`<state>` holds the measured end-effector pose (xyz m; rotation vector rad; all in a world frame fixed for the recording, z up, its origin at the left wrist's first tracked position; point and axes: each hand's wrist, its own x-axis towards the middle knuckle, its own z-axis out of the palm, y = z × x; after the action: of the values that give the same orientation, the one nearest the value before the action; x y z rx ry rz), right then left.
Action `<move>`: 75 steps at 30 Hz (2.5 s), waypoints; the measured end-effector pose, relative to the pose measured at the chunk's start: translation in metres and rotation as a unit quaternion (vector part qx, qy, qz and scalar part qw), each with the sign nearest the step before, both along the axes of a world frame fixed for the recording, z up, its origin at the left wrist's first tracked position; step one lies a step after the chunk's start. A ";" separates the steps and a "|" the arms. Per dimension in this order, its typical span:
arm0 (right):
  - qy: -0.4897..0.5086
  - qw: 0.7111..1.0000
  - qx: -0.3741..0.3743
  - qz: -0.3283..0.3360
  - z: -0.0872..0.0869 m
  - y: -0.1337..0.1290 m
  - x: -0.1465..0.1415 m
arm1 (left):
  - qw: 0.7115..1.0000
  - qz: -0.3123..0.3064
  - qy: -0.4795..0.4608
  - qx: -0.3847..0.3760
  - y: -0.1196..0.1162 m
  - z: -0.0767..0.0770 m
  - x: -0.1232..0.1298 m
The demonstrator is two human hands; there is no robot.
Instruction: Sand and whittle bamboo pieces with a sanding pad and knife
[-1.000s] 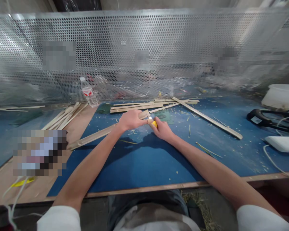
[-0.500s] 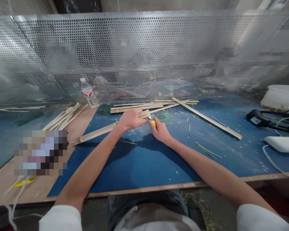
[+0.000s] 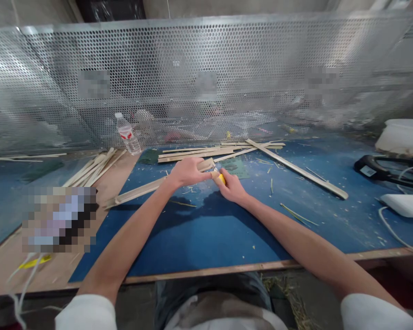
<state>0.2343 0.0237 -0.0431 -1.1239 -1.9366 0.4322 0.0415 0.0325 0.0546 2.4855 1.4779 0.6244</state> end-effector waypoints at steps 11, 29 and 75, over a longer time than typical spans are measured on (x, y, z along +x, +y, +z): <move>-0.032 0.999 0.008 -0.020 -0.005 0.002 0.000 | 1.000 0.003 0.009 0.019 0.001 -0.001 -0.001; 0.066 0.996 -0.026 -0.058 -0.004 0.004 -0.002 | 0.998 0.057 0.003 0.022 -0.002 -0.008 0.004; -0.020 0.997 -0.008 -0.080 -0.010 0.002 -0.008 | 0.996 0.087 0.032 -0.001 -0.007 -0.004 0.003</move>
<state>0.2260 0.0261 -0.0535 -1.2952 -1.8634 0.3419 0.0444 0.0256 0.0501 2.4127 1.7320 0.5768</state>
